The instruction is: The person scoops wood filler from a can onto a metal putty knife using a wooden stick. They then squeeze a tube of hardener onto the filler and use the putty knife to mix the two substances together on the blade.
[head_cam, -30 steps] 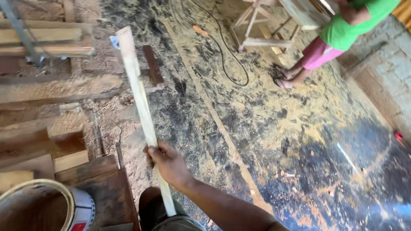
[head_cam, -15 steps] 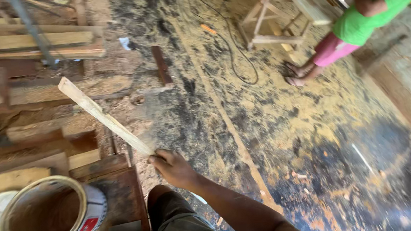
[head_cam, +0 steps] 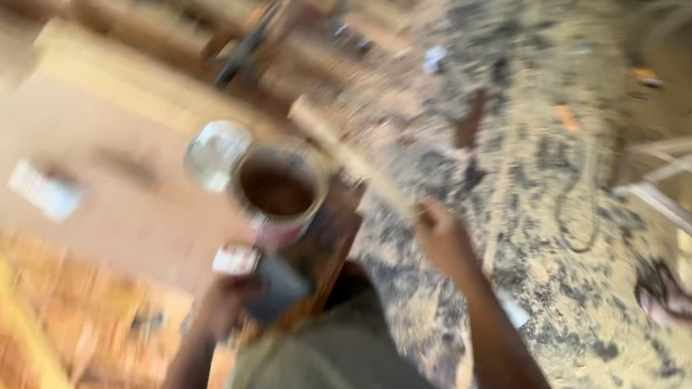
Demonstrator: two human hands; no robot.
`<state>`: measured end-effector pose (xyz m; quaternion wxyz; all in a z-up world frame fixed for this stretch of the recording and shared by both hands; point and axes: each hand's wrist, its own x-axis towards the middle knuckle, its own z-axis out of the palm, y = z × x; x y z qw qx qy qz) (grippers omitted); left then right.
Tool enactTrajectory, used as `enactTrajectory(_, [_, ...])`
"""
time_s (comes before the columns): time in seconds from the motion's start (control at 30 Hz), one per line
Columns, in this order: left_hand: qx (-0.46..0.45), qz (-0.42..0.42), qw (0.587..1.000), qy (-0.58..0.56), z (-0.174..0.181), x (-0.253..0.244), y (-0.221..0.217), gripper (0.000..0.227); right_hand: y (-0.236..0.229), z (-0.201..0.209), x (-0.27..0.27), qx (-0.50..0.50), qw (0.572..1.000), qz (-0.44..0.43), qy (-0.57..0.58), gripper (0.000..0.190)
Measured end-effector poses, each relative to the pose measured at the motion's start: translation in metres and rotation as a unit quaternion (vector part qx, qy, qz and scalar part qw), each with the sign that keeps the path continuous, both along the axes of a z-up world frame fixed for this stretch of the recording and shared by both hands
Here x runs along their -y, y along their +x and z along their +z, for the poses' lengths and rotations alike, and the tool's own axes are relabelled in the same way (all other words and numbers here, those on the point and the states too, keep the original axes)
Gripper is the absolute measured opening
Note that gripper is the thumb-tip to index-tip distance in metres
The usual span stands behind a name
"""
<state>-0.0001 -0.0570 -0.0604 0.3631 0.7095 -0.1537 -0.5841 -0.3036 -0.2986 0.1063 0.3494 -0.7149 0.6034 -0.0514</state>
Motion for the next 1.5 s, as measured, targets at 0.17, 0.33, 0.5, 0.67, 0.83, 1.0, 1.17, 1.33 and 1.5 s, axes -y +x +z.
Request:
enactTrajectory(0.17, [-0.236,0.209,0.937,-0.153,0.046,-0.006,0.000,0.025,0.006,0.040,0.020,0.001,0.984,0.135,-0.119,0.026])
enactTrajectory(0.33, [-0.294,0.235,0.900,-0.220,0.048,-0.021,0.000,0.038,0.015,0.067,0.018,-0.030,0.942,0.250,-0.220,0.026])
enactTrajectory(0.5, [-0.204,0.196,0.943,-0.175,0.033,-0.033,0.008,0.038,0.023,0.085,0.021,-0.147,0.955,0.205,-0.156,0.026])
enactTrajectory(0.67, [0.110,0.064,0.990,-0.058,0.015,-0.041,0.004,0.039,0.021,0.079,0.024,-0.112,0.957,0.203,-0.173,0.022])
enactTrajectory(0.83, [0.131,0.006,0.991,0.023,-0.018,-0.045,-0.001,0.042,0.017,0.067,0.012,-0.088,0.967,0.181,-0.157,0.020])
enactTrajectory(1.0, [0.156,0.009,0.987,-0.028,-0.045,-0.040,-0.010,0.041,0.015,0.060,0.007,-0.097,0.980,0.131,-0.117,0.020])
enactTrajectory(1.17, [0.135,0.042,0.986,-0.086,-0.039,-0.027,-0.019,0.033,0.012,0.068,0.013,-0.168,0.958,0.179,-0.149,0.024])
enactTrajectory(1.33, [-0.154,0.185,0.961,-0.139,-0.010,-0.018,-0.007,0.029,0.029,0.092,0.024,-0.222,0.878,0.317,-0.282,0.026])
enactTrajectory(1.5, [-0.342,0.374,0.833,-0.223,0.011,-0.017,0.018,0.029,0.082,0.111,0.022,-0.417,0.848,0.291,-0.149,0.028])
